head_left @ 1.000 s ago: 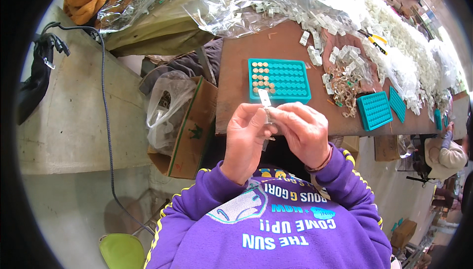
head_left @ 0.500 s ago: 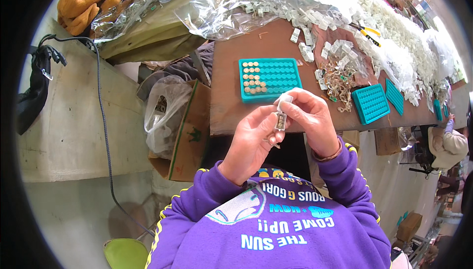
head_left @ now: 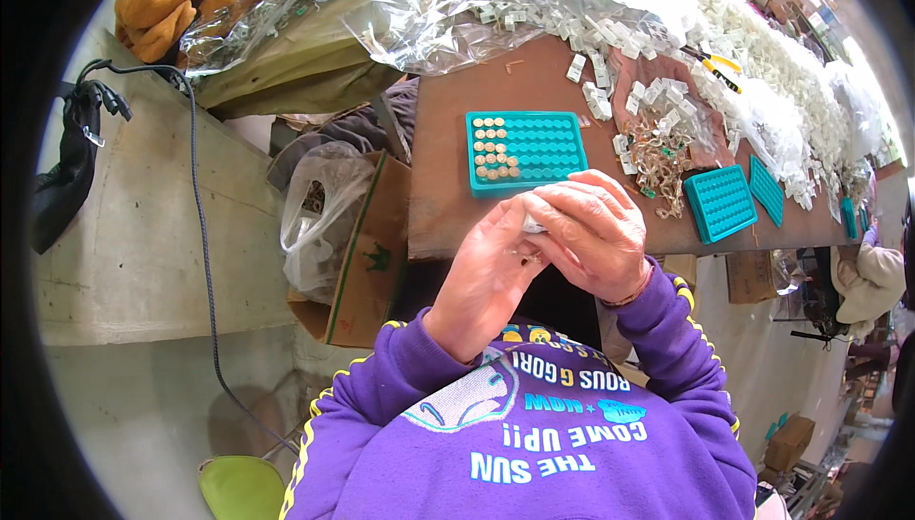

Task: The person repeatedly picks small white plastic housings and metallic components from a cluttered table, inserts the components into the housings, and places the assembled units into a teal tray. The person handles items one at a time and occasionally adjusts the tray position.

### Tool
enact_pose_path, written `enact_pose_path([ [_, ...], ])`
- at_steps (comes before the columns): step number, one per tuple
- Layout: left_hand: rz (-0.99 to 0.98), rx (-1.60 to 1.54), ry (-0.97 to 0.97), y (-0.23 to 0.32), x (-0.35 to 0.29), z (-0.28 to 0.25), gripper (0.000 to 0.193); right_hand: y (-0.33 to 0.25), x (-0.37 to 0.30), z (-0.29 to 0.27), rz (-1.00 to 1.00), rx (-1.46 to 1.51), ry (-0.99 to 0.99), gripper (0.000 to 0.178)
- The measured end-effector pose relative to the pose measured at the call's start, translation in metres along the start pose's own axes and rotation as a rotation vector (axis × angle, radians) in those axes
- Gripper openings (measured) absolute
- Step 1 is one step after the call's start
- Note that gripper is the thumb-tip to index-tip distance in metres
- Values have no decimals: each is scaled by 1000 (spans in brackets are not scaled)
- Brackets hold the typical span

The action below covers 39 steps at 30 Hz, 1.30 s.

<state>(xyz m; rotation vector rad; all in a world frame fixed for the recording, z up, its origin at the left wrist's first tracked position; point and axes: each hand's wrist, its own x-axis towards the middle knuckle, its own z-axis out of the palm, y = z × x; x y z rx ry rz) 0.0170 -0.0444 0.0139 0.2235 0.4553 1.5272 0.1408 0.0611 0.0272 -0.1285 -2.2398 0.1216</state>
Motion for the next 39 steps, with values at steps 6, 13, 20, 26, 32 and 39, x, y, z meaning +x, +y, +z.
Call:
enact_pose_path([
  [6, 2, -8, 5, -7, 4, -6, 26, 4, -6, -1, -1, 77, -53, 37],
  [13, 21, 89, -64, -9, 6, -11, 32, 5, -9, -7, 32, 61, -79, 33],
  [20, 201, 642, 114, -10, 7, -6, 27, 3, -10, -14, 68, 34, -93, 29],
  [26, 65, 525, 68, -7, 7, -10, 25, 0, -14, -15, 87, -12, -79, 27],
  [32, 21, 15, -31, -9, 10, -9, 18, 2, -13, -8, 122, 129, 21, 34],
  [39, 179, 112, 39, 0, 10, -21, 18, 64, -17, -22, 605, -63, -15, 14],
])
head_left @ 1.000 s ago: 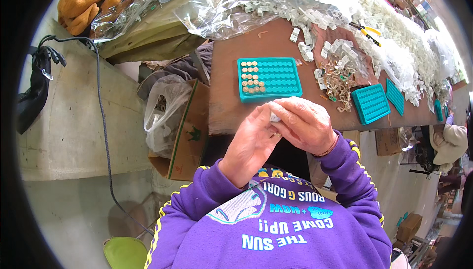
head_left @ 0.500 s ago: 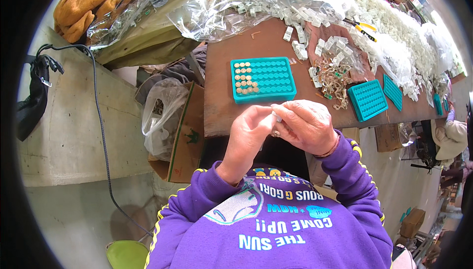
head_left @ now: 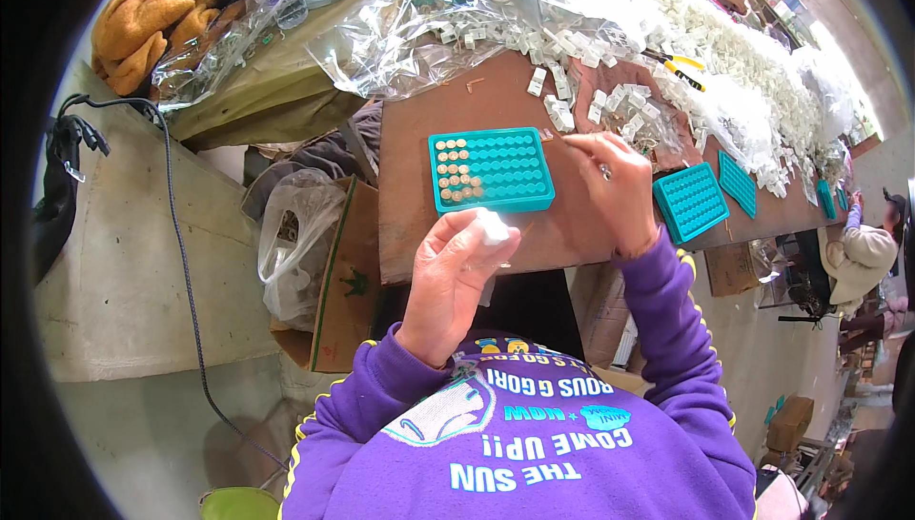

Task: The person repeatedly picks small white plastic housings and metallic components from a cluttered table, inserts the components into the housings, and places the assembled units into a teal tray. The person handles items one at a time and occasionally adjusts the tray position.

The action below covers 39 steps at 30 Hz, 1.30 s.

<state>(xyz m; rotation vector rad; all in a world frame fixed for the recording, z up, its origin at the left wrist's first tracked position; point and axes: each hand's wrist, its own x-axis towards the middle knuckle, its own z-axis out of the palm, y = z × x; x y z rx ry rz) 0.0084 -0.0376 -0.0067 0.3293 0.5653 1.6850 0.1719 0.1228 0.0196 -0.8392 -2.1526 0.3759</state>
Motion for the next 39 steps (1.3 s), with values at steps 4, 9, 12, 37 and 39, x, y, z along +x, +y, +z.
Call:
enact_pose_path([
  [4, 26, -4, 25, 2, 1, -8, 19, 47, 24, 24, -62, -292, -179, 12],
  [9, 10, -52, 30, 7, 4, -14, 19, 64, 41, 57, -112, -606, -284, 15],
  [12, -5, 2, 21, 14, 5, -19, 19, 65, 45, 62, -161, -670, -299, 13],
  [37, -85, 55, -5, -1, 10, 6, 20, -15, -1, -23, 508, 959, -406, 11],
  [39, -108, 60, -2, -6, 11, 10, 20, -26, -8, -24, 390, 839, -382, 6],
])
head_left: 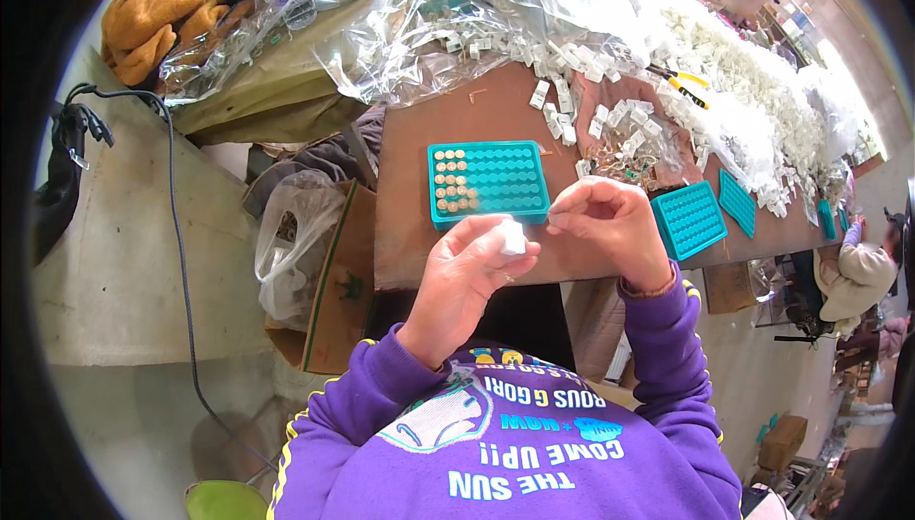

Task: The person repeatedly picks small white plastic housings and metallic components from a cluttered table, inserts the components into the housings, and places the assembled units into a teal tray. The person handles items one at a time and occasionally adjusts the tray position.

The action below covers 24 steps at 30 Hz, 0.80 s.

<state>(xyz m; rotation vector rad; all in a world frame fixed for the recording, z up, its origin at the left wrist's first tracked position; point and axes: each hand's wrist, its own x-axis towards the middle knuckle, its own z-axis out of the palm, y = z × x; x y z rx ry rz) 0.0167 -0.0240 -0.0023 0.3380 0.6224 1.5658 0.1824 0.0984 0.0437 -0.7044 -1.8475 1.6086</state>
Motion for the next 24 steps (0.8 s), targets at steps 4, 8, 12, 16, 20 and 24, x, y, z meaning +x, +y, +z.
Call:
enact_pose_path([
  [4, -27, 31, 5, -4, 3, 6, 24, -9, -8, 9, -372, -497, 31, 14],
  [8, -39, 57, -5, -6, 4, 8, 28, -15, -12, 15, -516, -622, 27, 23],
  [12, -34, 82, -7, -7, 4, 7, 29, -16, -17, 21, -488, -722, 58, 27],
  [16, -37, 97, -14, -6, 3, 5, 29, -17, -16, 26, -519, -696, 82, 21],
  [20, -1, 157, -33, -4, 1, 4, 28, -23, -16, 28, -524, -720, 15, 21],
  [24, 77, 307, -48, -2, 0, 6, 26, -30, -17, 29, -458, -767, -62, 23],
])
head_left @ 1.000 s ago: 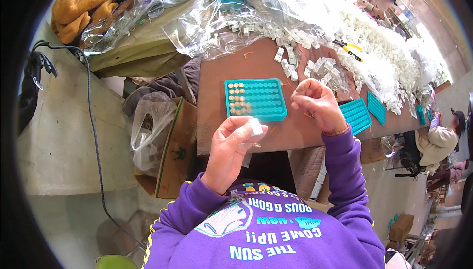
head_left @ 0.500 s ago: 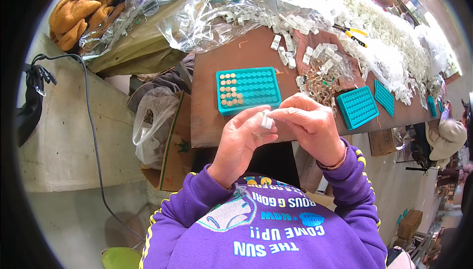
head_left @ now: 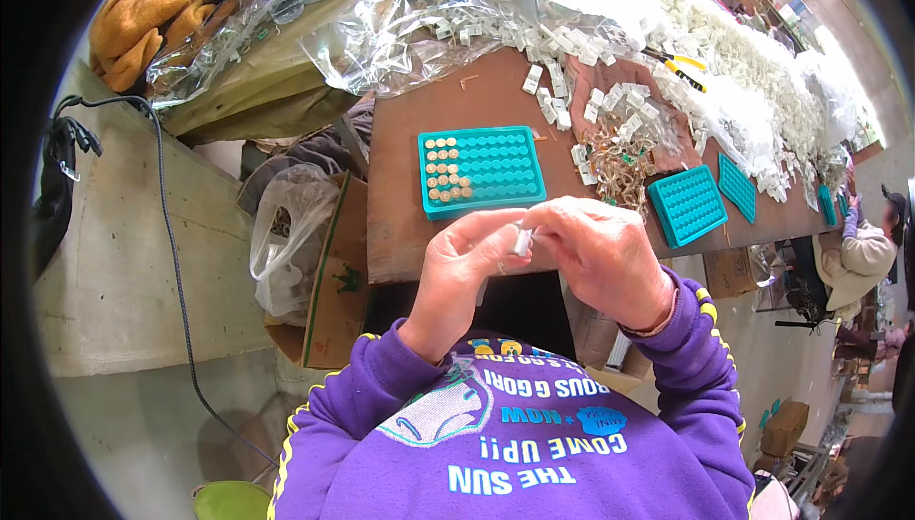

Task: The person repeatedly picks small white plastic housings and metallic components from a cluttered table, inserts the components into the housings, and places the assembled units into a teal tray. The person handles items one at a time and occasionally adjusts the tray position.

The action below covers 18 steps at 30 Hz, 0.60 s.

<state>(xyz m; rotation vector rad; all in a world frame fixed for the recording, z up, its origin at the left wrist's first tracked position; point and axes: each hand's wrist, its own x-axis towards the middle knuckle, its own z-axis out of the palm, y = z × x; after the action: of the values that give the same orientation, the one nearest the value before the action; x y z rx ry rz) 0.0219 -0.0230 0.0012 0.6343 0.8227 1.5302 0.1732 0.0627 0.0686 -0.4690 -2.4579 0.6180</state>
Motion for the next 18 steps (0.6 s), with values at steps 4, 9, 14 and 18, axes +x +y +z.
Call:
enact_pose_path([
  [4, 51, 171, 0, 4, -3, 2, 24, -2, 1, 2, 7, 21, -30, 22],
  [9, 65, 121, 59, 7, -4, 4, 24, -4, -3, 9, 180, 125, 120, 12],
  [14, 19, -42, 45, 4, -6, 4, 28, -4, -9, 18, 92, 37, 216, 9],
  [18, -52, -147, 31, 3, -7, 3, 28, -7, -14, 28, 75, 1, 265, 9],
])
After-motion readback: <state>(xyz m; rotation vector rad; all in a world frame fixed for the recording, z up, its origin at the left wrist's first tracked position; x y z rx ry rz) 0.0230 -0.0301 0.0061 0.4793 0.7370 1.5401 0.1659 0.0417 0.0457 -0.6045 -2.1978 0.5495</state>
